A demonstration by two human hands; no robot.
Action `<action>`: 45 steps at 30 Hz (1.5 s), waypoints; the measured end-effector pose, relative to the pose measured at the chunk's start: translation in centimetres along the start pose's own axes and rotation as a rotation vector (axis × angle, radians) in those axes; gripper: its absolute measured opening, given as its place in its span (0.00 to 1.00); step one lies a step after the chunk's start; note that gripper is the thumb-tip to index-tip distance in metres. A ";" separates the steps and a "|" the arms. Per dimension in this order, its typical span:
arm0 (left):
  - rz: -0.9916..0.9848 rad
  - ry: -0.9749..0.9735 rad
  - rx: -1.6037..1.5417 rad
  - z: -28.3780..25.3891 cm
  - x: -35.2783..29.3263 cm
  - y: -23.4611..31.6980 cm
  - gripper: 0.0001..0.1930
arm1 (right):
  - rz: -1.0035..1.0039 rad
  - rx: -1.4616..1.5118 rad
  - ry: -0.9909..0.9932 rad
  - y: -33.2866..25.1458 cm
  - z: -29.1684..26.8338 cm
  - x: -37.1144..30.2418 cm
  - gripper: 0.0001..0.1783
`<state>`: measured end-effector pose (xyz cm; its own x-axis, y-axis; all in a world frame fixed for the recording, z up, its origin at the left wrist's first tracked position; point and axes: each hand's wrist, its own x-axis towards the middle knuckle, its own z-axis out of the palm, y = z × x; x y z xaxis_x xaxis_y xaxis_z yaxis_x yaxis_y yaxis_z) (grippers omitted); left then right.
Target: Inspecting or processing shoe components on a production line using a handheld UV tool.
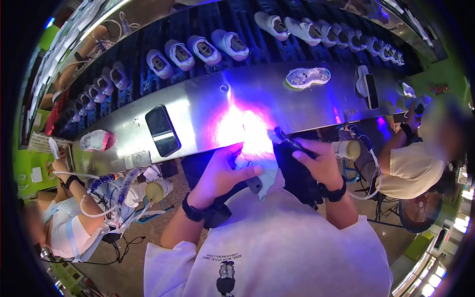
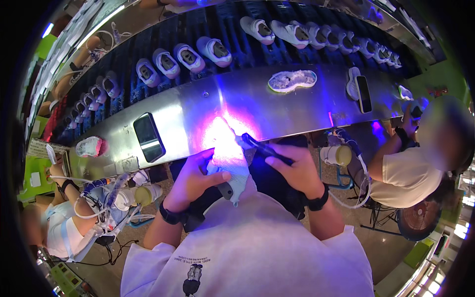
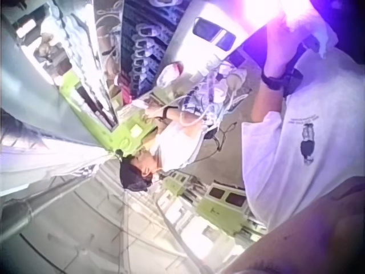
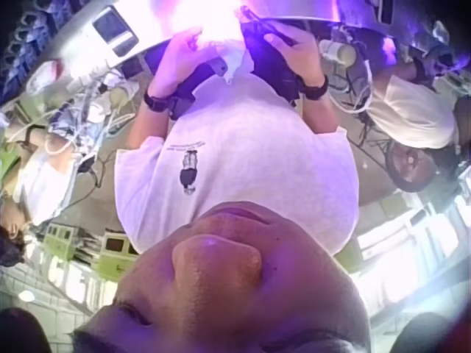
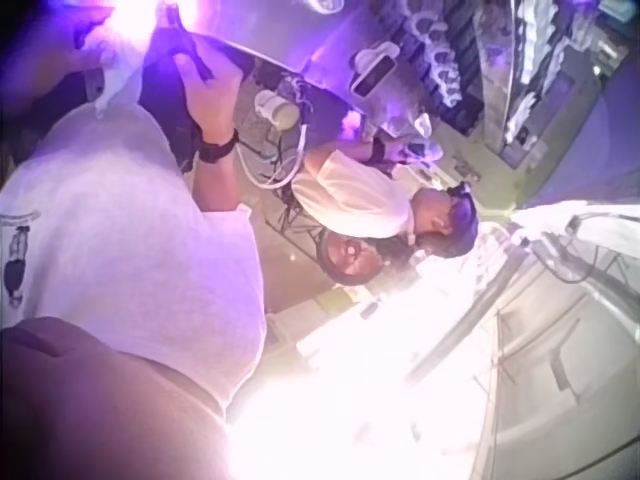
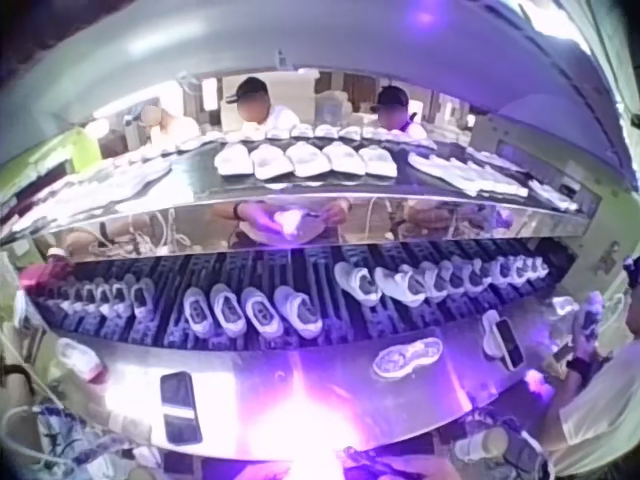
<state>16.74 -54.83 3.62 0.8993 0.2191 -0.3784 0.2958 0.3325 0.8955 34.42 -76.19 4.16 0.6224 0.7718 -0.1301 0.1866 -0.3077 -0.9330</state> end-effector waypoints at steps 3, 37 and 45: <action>-0.052 0.029 -0.094 0.8 0.6 0.9 0.28 | 0.010 -0.034 -0.056 0.9 -0.9 -1.1 0.17; -0.175 0.319 -0.598 2.3 1.8 0.4 0.23 | -0.263 -0.420 -0.019 -3.4 -4.3 1.6 0.22; -0.345 0.209 -0.929 2.6 1.7 0.0 0.26 | -0.299 -0.461 -0.099 -3.3 -5.6 3.8 0.19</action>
<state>19.16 -56.86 3.62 0.7112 0.1031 -0.6954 0.0810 0.9706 0.2267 40.44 -75.32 8.58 0.4216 0.9044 0.0660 0.6707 -0.2620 -0.6939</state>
